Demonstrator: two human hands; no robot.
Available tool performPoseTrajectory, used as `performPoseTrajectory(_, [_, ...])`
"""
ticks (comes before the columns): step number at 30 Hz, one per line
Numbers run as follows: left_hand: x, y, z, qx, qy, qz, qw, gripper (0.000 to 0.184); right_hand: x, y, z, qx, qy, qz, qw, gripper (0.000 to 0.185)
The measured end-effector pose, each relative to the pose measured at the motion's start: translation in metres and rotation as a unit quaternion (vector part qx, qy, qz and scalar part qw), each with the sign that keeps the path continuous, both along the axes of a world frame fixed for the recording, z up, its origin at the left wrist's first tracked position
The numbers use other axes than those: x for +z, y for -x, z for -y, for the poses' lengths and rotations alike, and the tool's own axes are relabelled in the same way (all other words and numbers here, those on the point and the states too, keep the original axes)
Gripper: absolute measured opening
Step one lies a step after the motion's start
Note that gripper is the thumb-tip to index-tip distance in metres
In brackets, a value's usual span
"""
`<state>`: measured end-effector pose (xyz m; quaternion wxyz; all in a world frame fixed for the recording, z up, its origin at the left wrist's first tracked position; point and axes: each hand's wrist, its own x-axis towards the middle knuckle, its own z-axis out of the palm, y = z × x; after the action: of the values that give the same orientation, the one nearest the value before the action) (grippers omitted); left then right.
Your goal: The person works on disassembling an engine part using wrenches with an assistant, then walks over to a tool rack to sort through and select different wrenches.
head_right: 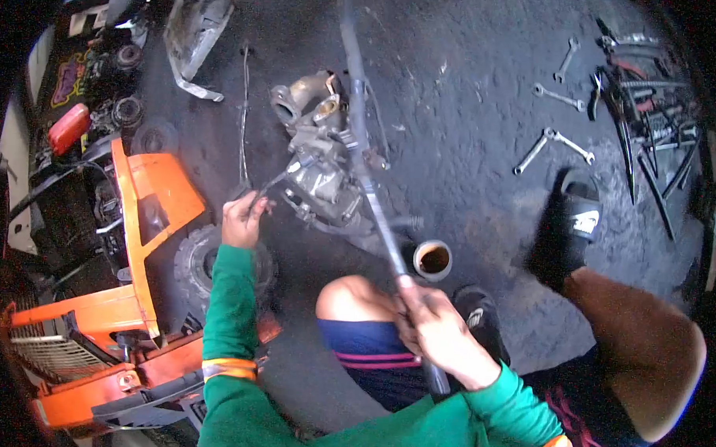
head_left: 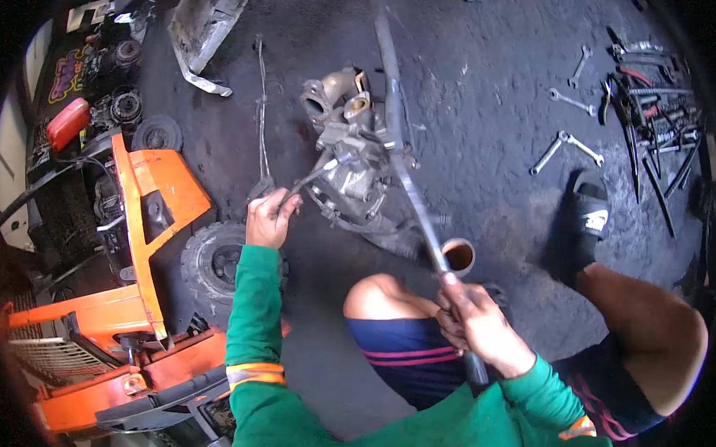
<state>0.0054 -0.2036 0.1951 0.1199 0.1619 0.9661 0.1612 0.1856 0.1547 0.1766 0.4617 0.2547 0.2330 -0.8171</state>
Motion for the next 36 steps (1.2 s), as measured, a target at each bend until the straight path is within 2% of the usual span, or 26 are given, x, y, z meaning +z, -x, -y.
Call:
performPoseTrajectory(1, [-0.002, 0.003, 0.000, -0.001, 0.000, -0.004, 1.000, 0.028, -0.004, -0.006, -0.002, -0.029, -0.083, -0.010, 0.996, 0.046])
performPoseTrajectory(2, [0.003, -0.003, 0.005, 0.001, 0.006, 0.003, 1.000, 0.028, -0.013, -0.008, 0.000, -0.075, -0.200, -0.068, 0.975, 0.048])
performPoseTrajectory(4, [0.003, -0.005, 0.004, -0.012, 0.018, -0.030, 0.999, 0.029, -0.021, -0.005, 0.004, -0.248, -0.189, 0.070, 0.948, 0.048])
performPoseTrajectory(5, [0.006, -0.002, -0.002, -0.016, 0.020, -0.034, 0.999, 0.029, -0.018, 0.002, 0.008, -0.281, -0.202, 0.068, 0.936, 0.048])
performPoseTrajectory(6, [0.009, -0.002, -0.005, -0.021, 0.024, -0.029, 0.999, 0.029, -0.016, 0.003, 0.017, -0.263, -0.232, 0.082, 0.933, 0.043])
performPoseTrajectory(7, [0.009, -0.003, -0.007, -0.009, 0.012, -0.023, 1.000, 0.031, -0.009, 0.000, 0.023, -0.176, -0.248, -0.066, 0.950, 0.042])
performPoseTrajectory(8, [0.008, -0.004, -0.003, 0.004, 0.007, -0.015, 1.000, 0.031, -0.004, 0.001, 0.025, -0.086, -0.256, -0.216, 0.938, 0.042])
performPoseTrajectory(9, [0.005, -0.002, 0.004, 0.013, 0.002, -0.011, 1.000, 0.031, 0.002, 0.003, 0.017, 0.111, -0.150, -0.159, 0.969, 0.044])
performPoseTrajectory(10, [0.004, -0.003, 0.008, 0.022, 0.000, 0.003, 1.000, 0.031, 0.003, 0.003, 0.010, 0.099, -0.178, -0.205, 0.957, 0.049])
performPoseTrajectory(12, [-0.002, -0.003, 0.017, 0.035, 0.012, 0.003, 0.999, 0.031, -0.004, 0.000, -0.010, 0.081, -0.189, -0.110, 0.972, 0.049])
performPoseTrajectory(13, [-0.001, -0.004, 0.018, 0.044, 0.015, -0.002, 0.999, 0.031, -0.008, -0.002, -0.011, -0.012, -0.183, -0.067, 0.981, 0.051])
performPoseTrajectory(14, [0.002, -0.006, 0.021, 0.049, 0.020, -0.002, 0.999, 0.031, -0.008, 0.000, -0.007, -0.099, -0.221, -0.008, 0.970, 0.051])
performPoseTrajectory(16, [0.004, -0.004, 0.019, 0.020, 0.039, -0.022, 0.999, 0.032, -0.026, 0.002, 0.001, -0.261, -0.229, 0.033, 0.937, 0.050])
performPoseTrajectory(17, [0.005, -0.003, 0.019, 0.004, 0.050, -0.027, 0.998, 0.033, -0.019, 0.012, 0.011, -0.284, -0.265, 0.099, 0.916, 0.050])
performPoseTrajectory(18, [0.008, -0.004, 0.018, 0.004, 0.051, -0.018, 0.999, 0.033, -0.022, 0.007, 0.026, -0.295, -0.263, 0.064, 0.916, 0.050])
performPoseTrajectory(19, [0.009, -0.004, 0.015, 0.004, 0.051, -0.008, 0.999, 0.033, -0.020, 0.002, 0.034, -0.198, -0.223, -0.101, 0.949, 0.049])
performPoseTrajectory(21, [0.007, 0.001, 0.012, 0.011, 0.036, 0.002, 0.999, 0.033, -0.017, -0.003, 0.034, -0.005, -0.128, -0.173, 0.977, 0.048])
performPoseTrajectory(22, [0.006, -0.002, 0.017, 0.021, 0.022, 0.010, 0.999, 0.033, 0.002, 0.005, 0.025, 0.088, -0.076, -0.075, 0.990, 0.048])
performPoseTrajectory(24, [0.004, -0.002, 0.020, 0.035, 0.010, 0.008, 0.999, 0.032, -0.012, -0.002, 0.008, 0.025, -0.094, -0.073, 0.993, 0.051])
performPoseTrajectory(26, [0.008, -0.004, 0.018, 0.039, 0.021, 0.011, 0.999, 0.032, -0.018, -0.002, 0.007, -0.131, -0.175, -0.055, 0.974, 0.052])
performPoseTrajectory(27, [0.012, -0.002, 0.015, 0.020, 0.051, 0.008, 0.998, 0.032, -0.022, 0.005, 0.007, -0.210, -0.158, 0.009, 0.965, 0.052])
performPoseTrajectory(30, [0.021, -0.004, 0.000, 0.024, 0.060, 0.004, 0.998, 0.032, -0.015, 0.017, 0.034, -0.290, -0.240, 0.088, 0.922, 0.053])
performPoseTrajectory(31, [0.023, -0.005, 0.000, 0.032, 0.064, 0.004, 0.997, 0.033, -0.009, 0.012, 0.031, -0.120, -0.225, -0.059, 0.965, 0.054])
performPoseTrajectory(32, [0.022, -0.004, 0.001, 0.036, 0.067, 0.003, 0.997, 0.035, -0.004, 0.009, 0.024, 0.053, -0.201, -0.203, 0.957, 0.055])
performPoseTrajectory(35, [0.014, -0.003, 0.013, 0.044, 0.067, 0.026, 0.996, 0.038, 0.008, 0.012, -0.006, 0.166, -0.162, -0.197, 0.953, 0.059])
performPoseTrajectory(36, [0.011, -0.005, 0.022, 0.050, 0.064, 0.033, 0.996, 0.039, 0.006, 0.008, -0.008, 0.133, -0.181, -0.200, 0.954, 0.056])
